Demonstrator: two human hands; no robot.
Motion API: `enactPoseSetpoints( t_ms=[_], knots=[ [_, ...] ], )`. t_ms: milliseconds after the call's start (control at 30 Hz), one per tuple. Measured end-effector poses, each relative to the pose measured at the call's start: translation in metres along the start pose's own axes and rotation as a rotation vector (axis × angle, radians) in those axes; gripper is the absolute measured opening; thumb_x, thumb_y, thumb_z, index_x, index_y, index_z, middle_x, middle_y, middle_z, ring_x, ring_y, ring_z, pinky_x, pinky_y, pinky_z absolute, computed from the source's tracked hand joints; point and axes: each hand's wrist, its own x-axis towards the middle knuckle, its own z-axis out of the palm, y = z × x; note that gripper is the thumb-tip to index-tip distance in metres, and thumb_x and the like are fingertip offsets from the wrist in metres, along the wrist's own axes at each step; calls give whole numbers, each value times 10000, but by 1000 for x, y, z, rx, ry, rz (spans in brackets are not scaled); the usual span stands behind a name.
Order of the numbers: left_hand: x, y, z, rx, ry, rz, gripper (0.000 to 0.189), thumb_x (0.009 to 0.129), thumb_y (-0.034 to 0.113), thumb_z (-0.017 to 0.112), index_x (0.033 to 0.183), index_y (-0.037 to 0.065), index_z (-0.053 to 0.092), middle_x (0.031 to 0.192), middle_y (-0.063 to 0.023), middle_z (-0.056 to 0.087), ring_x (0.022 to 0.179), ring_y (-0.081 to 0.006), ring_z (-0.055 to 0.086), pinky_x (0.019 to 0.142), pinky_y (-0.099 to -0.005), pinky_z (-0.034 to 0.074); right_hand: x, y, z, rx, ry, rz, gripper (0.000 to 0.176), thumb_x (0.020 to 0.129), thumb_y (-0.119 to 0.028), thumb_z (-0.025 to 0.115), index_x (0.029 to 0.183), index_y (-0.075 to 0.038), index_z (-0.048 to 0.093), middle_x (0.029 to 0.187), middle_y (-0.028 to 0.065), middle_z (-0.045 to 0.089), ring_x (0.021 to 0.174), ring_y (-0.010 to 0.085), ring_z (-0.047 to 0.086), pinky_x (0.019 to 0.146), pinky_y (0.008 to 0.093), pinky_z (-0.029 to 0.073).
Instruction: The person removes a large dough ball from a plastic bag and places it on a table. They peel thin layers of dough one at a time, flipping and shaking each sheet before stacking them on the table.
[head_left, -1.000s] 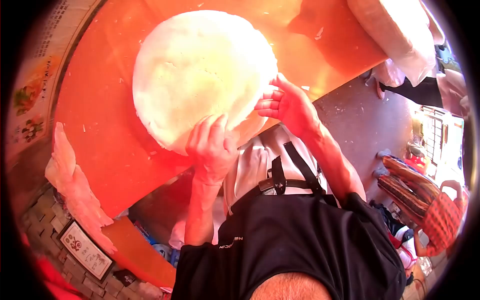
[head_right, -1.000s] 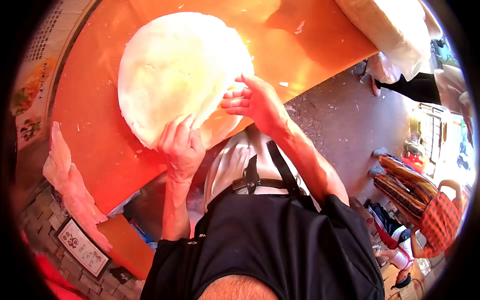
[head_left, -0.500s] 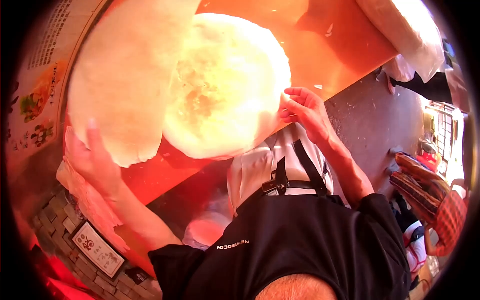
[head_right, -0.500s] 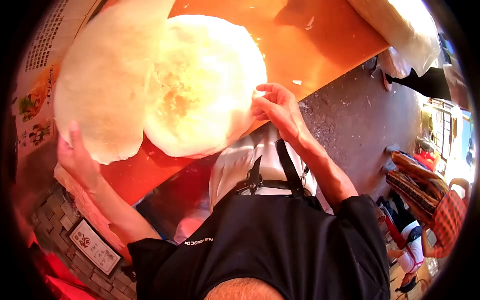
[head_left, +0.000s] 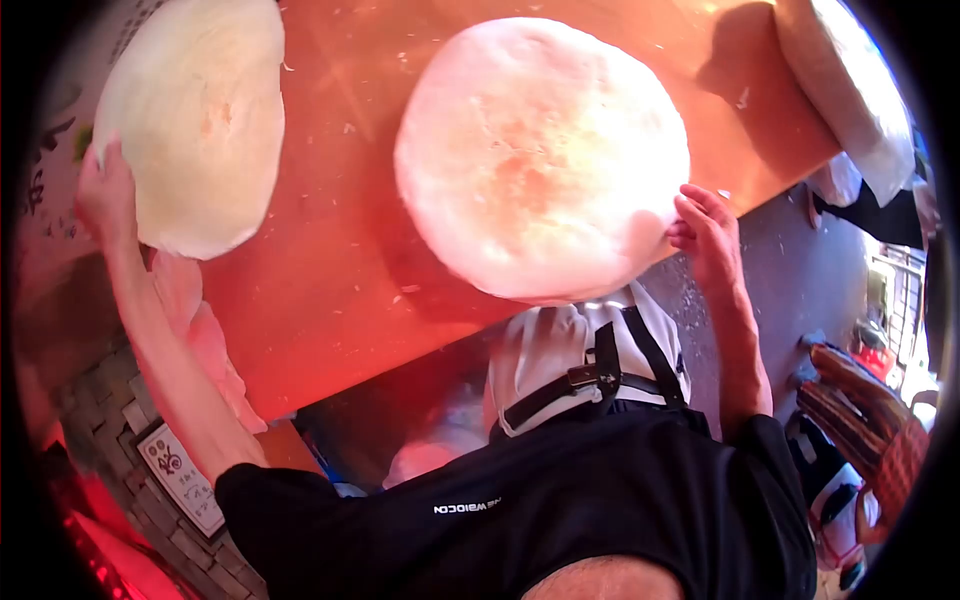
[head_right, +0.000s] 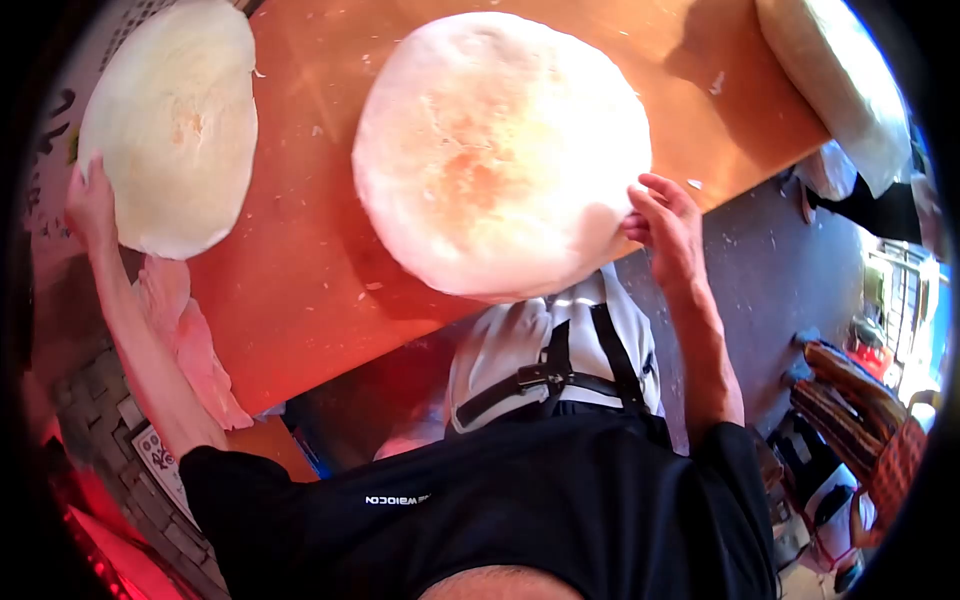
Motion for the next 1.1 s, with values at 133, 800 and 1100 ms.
enactPoseSetpoints(
  t_ms=[133,800,1100],
  knots=[
    [-7,-5,10,300,2,42,235,909,286,561,1057,140,669,947,-175,663,848,-317,654,716,-382,499,-6,-5,3,18,2,39,380,882,-207,653,1183,-5,540,765,27,589,634,97,594,558,207,478],
    [-355,148,79,-1107,-702,-1009,582,893,127,644,1378,-52,375,1164,-147,553,1004,-203,569,882,-353,484,-8,-19,24,-17,-142,-110,596,771,-57,686,1285,100,428,862,131,661,660,144,598,577,270,485],
    [-340,160,62,-1828,-640,-1282,432,955,218,540,1294,-43,483,1258,-99,546,1167,-220,499,1016,-386,391,-20,10,-8,-226,81,-196,647,858,-274,704,1327,72,423,913,131,645,794,161,630,720,285,514]
  ],
)
